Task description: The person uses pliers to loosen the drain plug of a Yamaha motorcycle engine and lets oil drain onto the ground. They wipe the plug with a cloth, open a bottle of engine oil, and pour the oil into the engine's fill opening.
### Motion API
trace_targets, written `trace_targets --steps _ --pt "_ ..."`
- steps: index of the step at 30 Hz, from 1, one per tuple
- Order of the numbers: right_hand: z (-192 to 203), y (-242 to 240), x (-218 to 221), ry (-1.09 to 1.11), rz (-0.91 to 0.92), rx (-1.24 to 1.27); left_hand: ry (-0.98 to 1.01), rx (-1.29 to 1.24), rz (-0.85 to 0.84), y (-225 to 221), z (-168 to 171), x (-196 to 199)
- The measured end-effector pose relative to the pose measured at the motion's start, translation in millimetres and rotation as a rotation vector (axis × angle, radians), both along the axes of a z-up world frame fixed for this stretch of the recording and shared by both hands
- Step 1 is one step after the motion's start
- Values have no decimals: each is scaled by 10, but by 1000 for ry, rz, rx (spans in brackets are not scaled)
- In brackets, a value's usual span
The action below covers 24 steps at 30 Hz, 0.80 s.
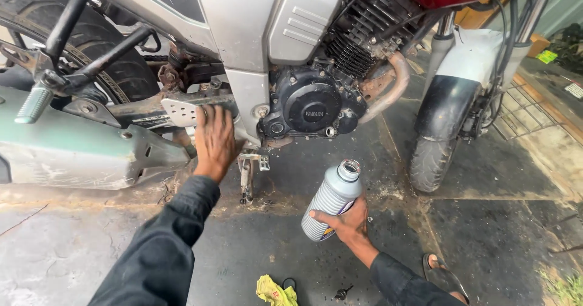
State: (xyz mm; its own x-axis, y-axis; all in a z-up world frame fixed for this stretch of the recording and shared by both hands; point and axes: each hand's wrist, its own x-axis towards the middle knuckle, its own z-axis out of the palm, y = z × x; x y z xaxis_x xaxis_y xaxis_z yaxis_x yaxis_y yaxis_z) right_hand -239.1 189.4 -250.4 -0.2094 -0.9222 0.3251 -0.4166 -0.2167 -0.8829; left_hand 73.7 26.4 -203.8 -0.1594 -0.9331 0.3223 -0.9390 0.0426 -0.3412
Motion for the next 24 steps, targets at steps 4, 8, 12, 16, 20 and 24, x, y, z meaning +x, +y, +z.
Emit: trace_targets --steps 4,8,12,16,20,24 --pt "-246 17 -198 116 -61 44 170 -206 -128 -56 154 99" --pt "-446 9 -374 271 -206 132 250 -473 -311 -219 -200 288" --pt "-327 -43 -461 332 -296 207 405 -429 -489 -105 -66 434" --pt "-165 -68 -509 367 -379 103 430 -461 -574 -191 -83 567" --pt "121 -68 -422 459 -492 52 469 -465 -627 -218 -94 657" --pt "506 -146 -215 485 -521 35 469 -534 -608 -344 -241 731"
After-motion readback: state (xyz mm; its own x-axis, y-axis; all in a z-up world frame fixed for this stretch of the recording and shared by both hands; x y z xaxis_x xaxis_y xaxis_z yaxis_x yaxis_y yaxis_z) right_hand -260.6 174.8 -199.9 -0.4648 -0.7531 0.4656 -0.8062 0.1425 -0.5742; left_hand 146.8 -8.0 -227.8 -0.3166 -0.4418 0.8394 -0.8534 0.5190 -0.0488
